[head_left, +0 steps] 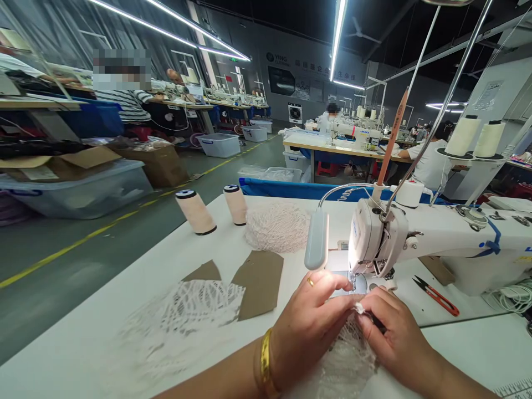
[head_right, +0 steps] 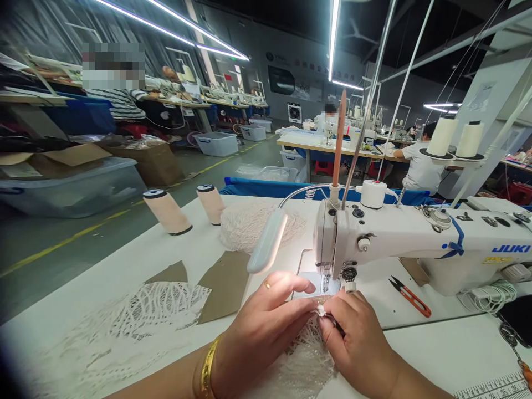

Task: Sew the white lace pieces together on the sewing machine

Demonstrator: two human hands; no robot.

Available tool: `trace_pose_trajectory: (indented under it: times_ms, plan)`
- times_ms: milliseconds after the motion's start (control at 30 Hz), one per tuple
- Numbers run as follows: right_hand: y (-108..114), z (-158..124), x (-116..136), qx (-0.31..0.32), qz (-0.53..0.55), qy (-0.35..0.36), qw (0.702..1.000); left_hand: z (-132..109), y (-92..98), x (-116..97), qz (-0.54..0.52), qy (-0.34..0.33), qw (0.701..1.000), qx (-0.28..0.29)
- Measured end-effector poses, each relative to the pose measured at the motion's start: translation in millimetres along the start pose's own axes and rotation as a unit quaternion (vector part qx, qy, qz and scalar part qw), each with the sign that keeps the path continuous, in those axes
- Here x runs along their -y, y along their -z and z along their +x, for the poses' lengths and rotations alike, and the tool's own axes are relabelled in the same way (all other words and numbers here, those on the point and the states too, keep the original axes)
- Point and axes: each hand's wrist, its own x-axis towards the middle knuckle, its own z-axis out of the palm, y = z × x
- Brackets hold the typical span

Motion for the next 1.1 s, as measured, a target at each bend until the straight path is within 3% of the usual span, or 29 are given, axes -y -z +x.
trace_pose_trajectory:
  times_ms: [367, 500, 600, 733, 800, 833, 900, 933, 1033, 1100]
  plan:
    - [1.5, -1.2, 4.4, -0.031, 0.032, -0.020, 0.999, 3.6, 2.3, -4.3, -0.009, 0.005, 1.000, -0.014]
    - [4.6, 2.4, 4.7, -0.052, 0.030, 0.026, 0.998, 8.4, -0.1, -7.0, -0.056, 0.030, 0.998, -0.022]
    - [12.3, 4.2, 7.5, -0.054, 0.042, 0.043, 0.997, 13.6, 2.4, -12.2, -0.093, 0.064, 0.994, 0.013]
    - [43.2, -7.8, 25.9, 0.017, 0.087, 0.031, 0.996, 11.3, 19.0, -35.0, -0.182, 0.135, 0.970, 0.090]
    - [63.6, -15.9, 38.4, 0.105, 0.128, -0.098, 0.981, 5.8, 27.0, -49.5, -0.252, 0.200, 0.936, 0.146]
    - [72.2, -17.8, 43.3, 0.152, 0.163, -0.171, 0.960, 3.1, 28.7, -55.1, -0.288, 0.229, 0.912, 0.183]
    - [81.5, -14.3, 47.0, 0.225, 0.227, -0.249, 0.914, -0.1, 25.6, -59.6, -0.328, 0.270, 0.875, 0.231]
    - [81.2, -8.9, 45.1, 0.240, 0.235, -0.259, 0.905, -0.3, 20.7, -58.0, -0.330, 0.276, 0.869, 0.243]
    - [62.8, 15.9, 28.5, 0.231, 0.133, -0.234, 0.935, 2.5, -0.7, -41.3, -0.253, 0.252, 0.902, 0.241]
    - [43.8, 31.5, 15.3, 0.204, 0.020, -0.218, 0.954, 3.7, -13.0, -27.2, -0.122, 0.235, 0.938, 0.222]
